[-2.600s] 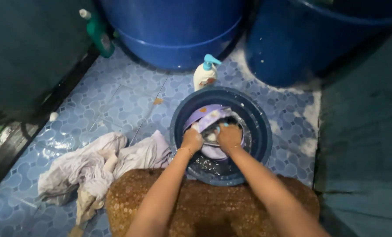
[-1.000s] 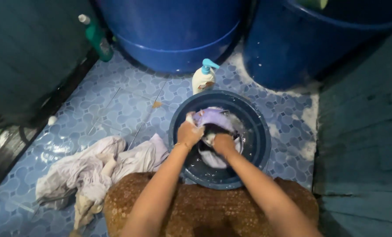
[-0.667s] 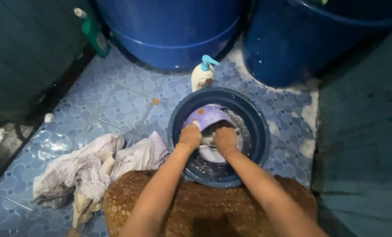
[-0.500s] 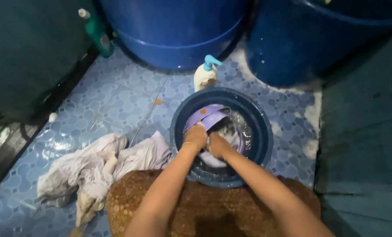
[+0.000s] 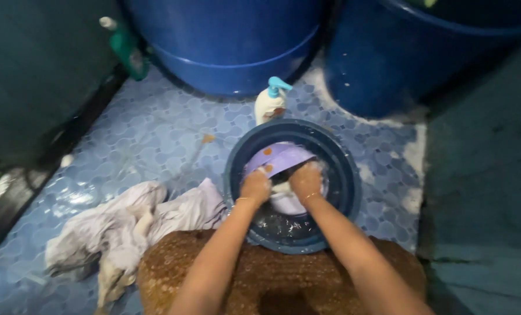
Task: Washing a purple plastic bowl in a blue basin of soapy water.
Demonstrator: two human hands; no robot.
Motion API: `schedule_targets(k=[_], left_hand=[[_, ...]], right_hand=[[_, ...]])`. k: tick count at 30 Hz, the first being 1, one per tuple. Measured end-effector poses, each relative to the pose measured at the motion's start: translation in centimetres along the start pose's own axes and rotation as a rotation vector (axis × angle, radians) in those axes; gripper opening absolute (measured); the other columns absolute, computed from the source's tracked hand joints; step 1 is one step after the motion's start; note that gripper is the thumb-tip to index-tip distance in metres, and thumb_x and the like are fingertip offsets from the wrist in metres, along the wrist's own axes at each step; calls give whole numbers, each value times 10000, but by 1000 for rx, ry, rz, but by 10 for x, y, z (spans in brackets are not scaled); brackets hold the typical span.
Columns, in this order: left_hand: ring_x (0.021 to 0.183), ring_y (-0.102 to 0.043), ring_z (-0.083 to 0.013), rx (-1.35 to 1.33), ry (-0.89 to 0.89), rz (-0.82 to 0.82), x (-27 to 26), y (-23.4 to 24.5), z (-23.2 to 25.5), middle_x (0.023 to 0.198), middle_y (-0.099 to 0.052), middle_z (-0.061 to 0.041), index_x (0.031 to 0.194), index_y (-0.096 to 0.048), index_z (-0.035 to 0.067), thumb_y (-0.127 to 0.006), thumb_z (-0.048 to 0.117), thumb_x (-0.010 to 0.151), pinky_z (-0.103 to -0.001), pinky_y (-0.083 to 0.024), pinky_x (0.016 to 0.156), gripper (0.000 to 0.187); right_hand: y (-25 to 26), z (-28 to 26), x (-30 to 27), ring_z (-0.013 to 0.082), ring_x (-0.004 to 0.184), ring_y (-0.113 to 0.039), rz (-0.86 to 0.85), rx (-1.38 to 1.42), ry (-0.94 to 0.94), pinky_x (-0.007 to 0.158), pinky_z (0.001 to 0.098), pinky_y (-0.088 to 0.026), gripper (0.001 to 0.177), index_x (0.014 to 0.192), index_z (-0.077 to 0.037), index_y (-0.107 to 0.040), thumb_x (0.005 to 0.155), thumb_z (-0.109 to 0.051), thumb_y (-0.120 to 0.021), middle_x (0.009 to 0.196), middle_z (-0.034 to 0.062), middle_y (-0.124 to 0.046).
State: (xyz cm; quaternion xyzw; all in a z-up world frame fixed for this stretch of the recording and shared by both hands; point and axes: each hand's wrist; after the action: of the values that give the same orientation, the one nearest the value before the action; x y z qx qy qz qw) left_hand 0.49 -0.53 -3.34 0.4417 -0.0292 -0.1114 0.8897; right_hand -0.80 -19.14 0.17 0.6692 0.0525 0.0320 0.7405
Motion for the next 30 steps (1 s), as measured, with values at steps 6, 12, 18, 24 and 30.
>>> schedule_targets(k=[6,12,18,24,30], left_hand=[[1134,-600,-472,-238,74,-9,-9,35,25,1172,-622,-346,1256,-570,-29,-744,177,707,-502,-476,969,612],[1101,-624,-490,-355,12,19,-9,33,33,1112,-664,-332,1388,-465,-19,-674,161,818,-517,-505,939,633],[965,-748,-430,-711,207,272,-29,83,64,1070,-719,-261,1254,-532,-5,-721,281,798,-481,-589,837,570],[982,-671,-493,-381,213,229,-11,-23,3,1009,-702,-319,1108,-614,-13,-592,365,950,-525,-530,864,410],[1131,-632,-446,-180,-234,205,30,-96,-68,1464,-506,-368,1013,-705,40,-516,246,1022,-469,-492,1060,280]], right_hand=[[38,-24,-17,460,988,-650,-54,461,26,850,562,-490,455,1219,3,-631,865,-279,-680,1132,286,-649],[-212,-27,45,425,1248,-641,3,1149,25,1046,497,-504,527,1338,56,-495,993,-312,-646,1307,314,-627],[60,-18,-8,350,1244,-680,-390,354,-170,1081,434,-511,541,1240,-23,-694,1078,-495,-485,1329,242,-701],[-64,-46,-3,485,1236,-521,209,1302,296,1027,502,-380,532,1332,146,-513,1018,-278,-584,1316,378,-564],[-47,-31,5,424,1065,-728,-194,870,-251,936,435,-568,537,1081,124,-701,1013,-396,-586,1082,349,-715]])
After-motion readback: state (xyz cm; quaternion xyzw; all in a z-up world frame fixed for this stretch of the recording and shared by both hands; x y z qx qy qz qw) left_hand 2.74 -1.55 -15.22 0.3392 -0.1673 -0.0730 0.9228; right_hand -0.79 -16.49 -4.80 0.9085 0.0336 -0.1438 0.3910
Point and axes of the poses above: each hand's wrist, its own x-axis towards the middle knuckle, its own y-axis out of the back of the hand, z = x × y
